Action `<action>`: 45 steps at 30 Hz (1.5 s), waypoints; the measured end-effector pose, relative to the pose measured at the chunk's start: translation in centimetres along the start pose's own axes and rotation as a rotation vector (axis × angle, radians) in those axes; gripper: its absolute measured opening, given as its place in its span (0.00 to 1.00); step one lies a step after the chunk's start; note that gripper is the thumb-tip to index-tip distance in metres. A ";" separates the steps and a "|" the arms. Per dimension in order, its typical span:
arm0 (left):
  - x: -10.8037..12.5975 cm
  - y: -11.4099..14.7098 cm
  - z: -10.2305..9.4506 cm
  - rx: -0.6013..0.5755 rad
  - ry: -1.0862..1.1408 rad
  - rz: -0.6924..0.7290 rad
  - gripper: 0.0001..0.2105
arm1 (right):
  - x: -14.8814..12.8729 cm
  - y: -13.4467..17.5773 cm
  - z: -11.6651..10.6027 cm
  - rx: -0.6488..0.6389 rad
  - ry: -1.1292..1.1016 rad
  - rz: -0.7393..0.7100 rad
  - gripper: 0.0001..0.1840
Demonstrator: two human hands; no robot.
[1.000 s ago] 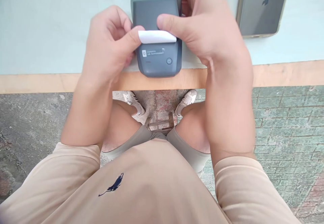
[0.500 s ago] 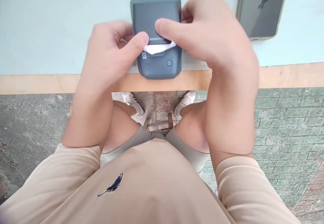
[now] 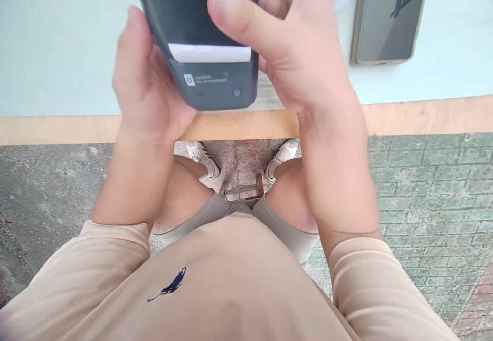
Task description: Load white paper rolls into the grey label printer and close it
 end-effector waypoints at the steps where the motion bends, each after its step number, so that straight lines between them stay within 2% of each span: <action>1: 0.2 0.0 0.6 -0.079 0.274 0.010 0.17 | 0.2 -0.1 0.2 0.005 -0.015 0.000 0.18; 2: 0.5 0.0 1.0 -0.130 0.442 -0.003 0.14 | 0.4 -0.2 0.3 0.004 -0.036 -0.017 0.18; 3: 0.3 0.1 0.9 -0.094 0.498 -0.089 0.16 | 0.5 -0.3 0.4 0.002 -0.065 -0.044 0.18; 4: 0.4 0.2 1.2 -0.100 0.515 -0.162 0.20 | 0.5 -0.3 0.4 0.002 -0.100 -0.078 0.19; 7: 1.0 0.4 1.2 0.000 0.537 -0.228 0.21 | 0.6 -0.4 0.4 -0.009 -0.168 -0.148 0.22; 10: 0.9 0.5 1.2 0.066 0.507 -0.241 0.21 | 0.7 -0.4 0.6 -0.045 -0.149 -0.144 0.24; 13: 0.2 0.3 1.1 0.083 0.520 -0.227 0.20 | 0.4 -0.5 0.8 -0.088 -0.066 -0.163 0.21; 18: -1.2 0.0 0.4 0.111 0.492 -0.257 0.17 | 0.6 -0.3 1.7 -0.143 0.182 -0.086 0.34; 21: -1.9 -0.1 -0.1 0.135 0.485 -0.310 0.13 | 0.6 0.0 2.0 -0.147 0.255 -0.063 0.37; 25: -2.1 -0.2 -0.2 0.160 0.497 -0.371 0.14 | 0.0 0.3 1.5 -0.089 0.333 -0.074 0.35; 27: -2.0 -0.2 -0.1 0.176 0.496 -0.396 0.13 | -0.6 0.4 0.9 -0.048 0.405 -0.093 0.37; 29: -1.8 -0.2 0.1 0.187 0.500 -0.409 0.12 | -1.2 0.5 0.6 -0.062 0.474 -0.109 0.40; 33: -1.8 -0.2 0.4 0.158 0.506 -0.421 0.14 | -1.8 0.5 0.7 -0.133 0.539 -0.137 0.37; 37: -1.5 -0.2 0.7 0.092 0.543 -0.351 0.14 | -1.8 0.5 0.7 -0.143 0.549 -0.149 0.38; 40: -1.7 -0.1 0.6 0.089 0.534 -0.329 0.14 | -1.7 0.6 0.6 -0.134 0.612 -0.125 0.37; 45: -3.2 0.2 0.1 0.122 0.442 -0.417 0.18 | -2.0 0.8 0.8 -0.101 0.652 -0.194 0.35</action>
Point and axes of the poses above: each hand's wrist, its own y-axis away from the middle knuckle, its own z-axis out of the palm, x = y × z, the point moved 6 cm from there along -y, towards the middle knuckle, and after that the axes turned 11 degrees about -y, right-handed, at the moved point
